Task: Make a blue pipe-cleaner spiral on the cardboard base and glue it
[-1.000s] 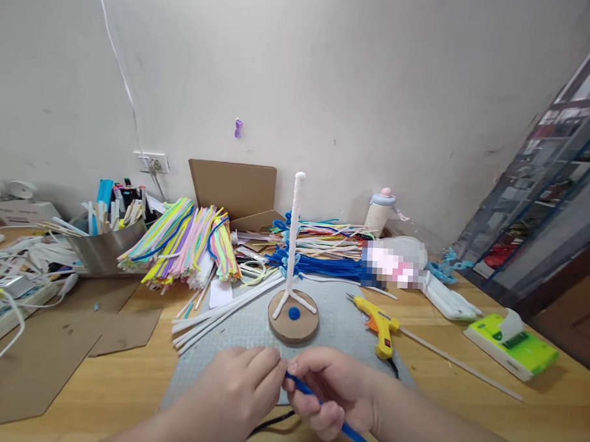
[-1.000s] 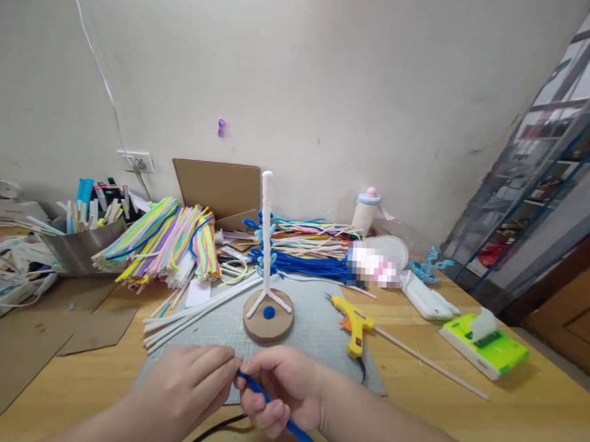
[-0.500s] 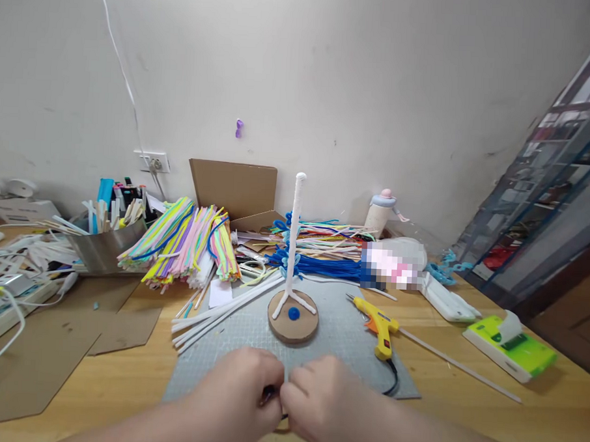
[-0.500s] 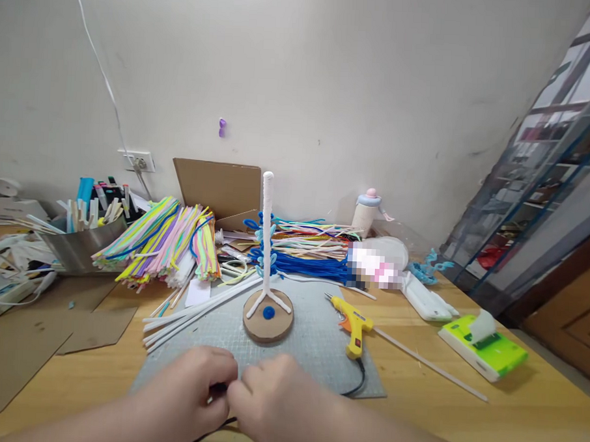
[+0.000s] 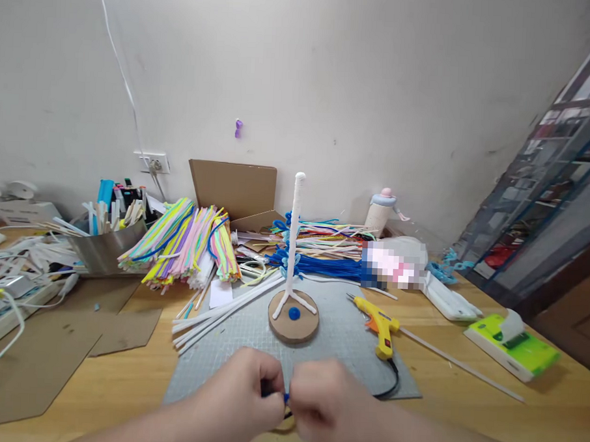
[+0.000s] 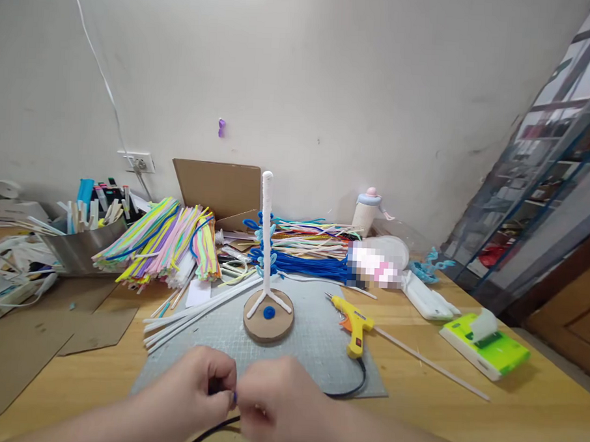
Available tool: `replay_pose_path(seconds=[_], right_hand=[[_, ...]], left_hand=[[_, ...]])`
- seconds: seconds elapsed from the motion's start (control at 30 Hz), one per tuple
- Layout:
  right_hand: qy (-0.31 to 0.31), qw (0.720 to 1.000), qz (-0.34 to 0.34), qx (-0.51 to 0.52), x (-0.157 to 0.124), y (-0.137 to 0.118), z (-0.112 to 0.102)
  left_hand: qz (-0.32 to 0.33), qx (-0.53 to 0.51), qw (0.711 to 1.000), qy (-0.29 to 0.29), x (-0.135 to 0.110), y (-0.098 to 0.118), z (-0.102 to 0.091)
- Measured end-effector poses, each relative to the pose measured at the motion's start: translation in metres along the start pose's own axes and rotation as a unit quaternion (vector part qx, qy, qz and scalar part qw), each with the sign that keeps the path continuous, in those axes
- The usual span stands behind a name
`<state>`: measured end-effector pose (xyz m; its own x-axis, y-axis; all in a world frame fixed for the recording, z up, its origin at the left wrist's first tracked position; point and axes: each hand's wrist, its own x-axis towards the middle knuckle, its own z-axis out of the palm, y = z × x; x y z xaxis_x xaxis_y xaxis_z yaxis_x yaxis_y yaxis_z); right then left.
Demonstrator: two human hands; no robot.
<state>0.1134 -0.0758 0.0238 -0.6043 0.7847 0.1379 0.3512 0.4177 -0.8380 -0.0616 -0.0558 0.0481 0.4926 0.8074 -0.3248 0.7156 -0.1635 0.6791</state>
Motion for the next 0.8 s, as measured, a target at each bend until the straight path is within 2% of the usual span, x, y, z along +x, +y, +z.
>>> replay_pose_path(seconds=[0.03, 0.07, 0.1, 0.13, 0.17, 0.23, 0.27, 0.33, 0.4, 0.43, 0.53, 0.63, 0.7, 0.8], right_hand=[[-0.013, 0.989, -0.084, -0.122, -0.003, 0.000, -0.001], [-0.026, 0.967, -0.137, -0.211, -0.005, 0.000, -0.002], [-0.034, 0.954, -0.157, -0.253, -0.006, 0.001, -0.002], [-0.030, 0.957, -0.145, -0.250, -0.006, 0.002, -0.001], [-0.020, 0.973, -0.110, -0.204, -0.006, 0.003, 0.000], [0.012, 0.999, -0.010, -0.044, -0.002, 0.005, 0.004], [0.029, 0.998, 0.037, 0.035, 0.000, 0.005, 0.005], [0.043, 0.979, 0.120, 0.161, 0.004, 0.004, 0.006], [0.019, 0.943, 0.198, 0.267, 0.005, 0.000, 0.003], [-0.007, 0.917, 0.236, 0.323, 0.005, -0.002, 0.001], [-0.078, 0.817, 0.318, 0.475, 0.004, -0.005, -0.009], [-0.124, 0.727, 0.367, 0.568, 0.005, -0.002, -0.014], [-0.150, 0.686, 0.389, 0.596, 0.006, 0.000, -0.015], [-0.157, 0.662, 0.398, 0.616, 0.008, 0.003, -0.016]], left_hand=[[-0.062, -0.060, 0.995, -0.055, 0.002, -0.001, -0.001], [-0.102, -0.102, 0.984, -0.100, 0.004, -0.002, -0.001], [-0.109, -0.119, 0.979, -0.123, 0.005, -0.003, -0.002], [-0.087, -0.110, 0.983, -0.115, 0.005, -0.003, -0.003], [-0.044, -0.082, 0.992, -0.082, 0.004, -0.003, -0.003], [0.058, -0.002, 0.998, -0.003, 0.000, -0.002, -0.003], [0.099, 0.030, 0.994, 0.018, -0.003, 0.000, -0.003], [0.153, 0.075, 0.985, 0.030, -0.007, 0.002, -0.003], [0.200, 0.114, 0.972, 0.047, -0.010, 0.004, -0.003], [0.222, 0.137, 0.963, 0.062, -0.010, 0.004, -0.003], [0.275, 0.223, 0.929, 0.109, -0.011, 0.000, -0.002], [0.304, 0.313, 0.889, 0.138, -0.011, -0.005, 0.000], [0.311, 0.368, 0.864, 0.148, -0.011, -0.007, 0.002], [0.322, 0.402, 0.843, 0.156, -0.012, -0.009, 0.002]])
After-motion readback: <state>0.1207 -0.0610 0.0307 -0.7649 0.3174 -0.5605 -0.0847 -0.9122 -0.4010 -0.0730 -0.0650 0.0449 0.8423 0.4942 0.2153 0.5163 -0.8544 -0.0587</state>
